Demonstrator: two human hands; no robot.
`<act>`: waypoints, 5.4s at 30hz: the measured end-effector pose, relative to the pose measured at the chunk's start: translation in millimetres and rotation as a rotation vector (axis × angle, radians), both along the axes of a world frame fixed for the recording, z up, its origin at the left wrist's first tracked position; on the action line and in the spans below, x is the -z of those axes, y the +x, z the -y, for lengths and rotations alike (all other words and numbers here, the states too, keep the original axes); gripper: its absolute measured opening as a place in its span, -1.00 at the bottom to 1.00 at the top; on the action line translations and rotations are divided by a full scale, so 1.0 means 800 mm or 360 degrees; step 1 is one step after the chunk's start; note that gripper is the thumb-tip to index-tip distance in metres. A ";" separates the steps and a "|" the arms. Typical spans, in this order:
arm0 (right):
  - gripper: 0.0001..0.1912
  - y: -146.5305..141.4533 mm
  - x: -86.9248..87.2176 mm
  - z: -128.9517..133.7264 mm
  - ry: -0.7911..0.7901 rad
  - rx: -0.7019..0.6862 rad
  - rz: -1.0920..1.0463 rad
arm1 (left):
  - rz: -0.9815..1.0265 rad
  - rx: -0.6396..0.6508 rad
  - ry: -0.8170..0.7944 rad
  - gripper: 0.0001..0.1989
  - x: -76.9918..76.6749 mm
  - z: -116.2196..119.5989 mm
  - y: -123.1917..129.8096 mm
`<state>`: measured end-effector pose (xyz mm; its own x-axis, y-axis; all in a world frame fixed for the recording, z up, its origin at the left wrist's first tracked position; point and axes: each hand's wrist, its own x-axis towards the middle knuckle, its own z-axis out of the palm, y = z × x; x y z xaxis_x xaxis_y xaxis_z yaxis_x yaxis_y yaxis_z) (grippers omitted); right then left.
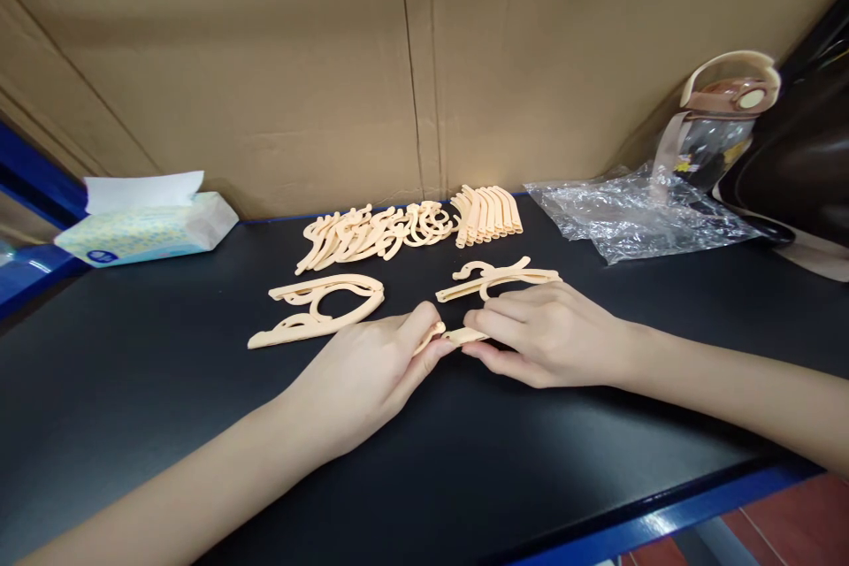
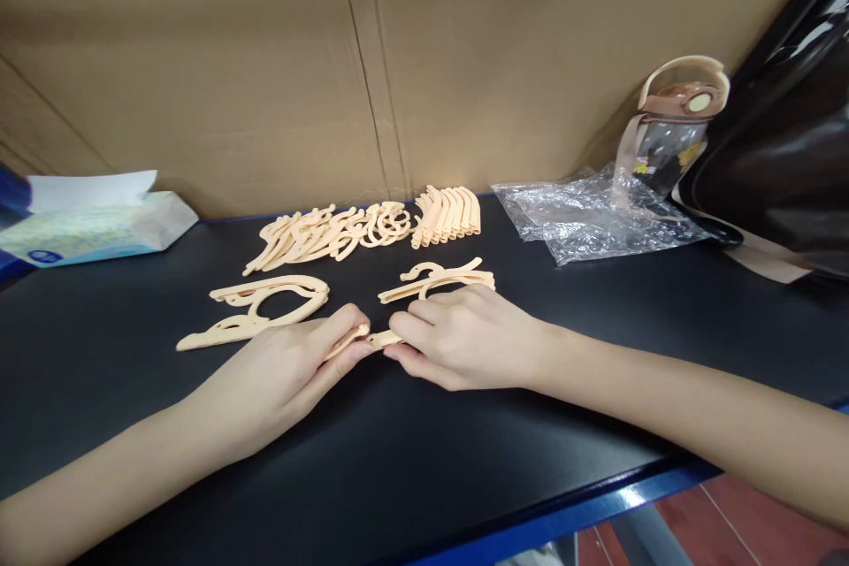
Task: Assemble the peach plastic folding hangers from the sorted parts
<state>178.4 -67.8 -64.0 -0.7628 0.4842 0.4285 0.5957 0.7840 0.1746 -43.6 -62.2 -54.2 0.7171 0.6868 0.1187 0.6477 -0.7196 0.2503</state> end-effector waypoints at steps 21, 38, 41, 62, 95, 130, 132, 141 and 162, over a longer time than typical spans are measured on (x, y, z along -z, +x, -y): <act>-0.78 0.001 -0.008 0.006 0.0330 0.0015 0.0446 | -0.0091 0.0021 0.0036 -0.74 -0.003 -0.001 0.000; -0.70 0.001 -0.005 -0.007 0.0013 0.0024 0.0176 | -0.0050 -0.0067 0.0029 -0.80 -0.001 0.001 0.001; -0.69 0.001 -0.005 -0.007 -0.0020 0.0036 0.0161 | -0.0041 -0.0082 0.0057 -0.81 0.001 0.001 0.000; -0.67 -0.001 0.006 -0.008 0.0079 -0.0091 0.0006 | -0.0251 -0.0060 0.0170 -0.71 -0.001 -0.002 0.001; -0.65 -0.001 0.007 -0.005 -0.0171 -0.0092 -0.0050 | -0.0582 0.0102 0.0316 -0.73 -0.002 0.000 0.004; -0.73 -0.002 0.004 -0.009 -0.0553 -0.0100 -0.0065 | -0.0626 0.0172 0.0762 -0.76 0.003 0.000 0.003; -0.73 -0.002 0.003 -0.009 -0.0561 -0.0097 -0.0065 | -0.0625 0.0175 0.0775 -0.75 0.002 0.000 0.003; -0.75 -0.003 0.004 -0.009 -0.0549 -0.0080 -0.0059 | -0.0671 0.0182 0.0793 -0.76 0.004 0.001 0.002; -0.74 -0.002 0.003 -0.009 -0.0602 -0.0102 -0.0116 | -0.0548 0.0180 0.0855 -0.79 0.003 0.001 0.005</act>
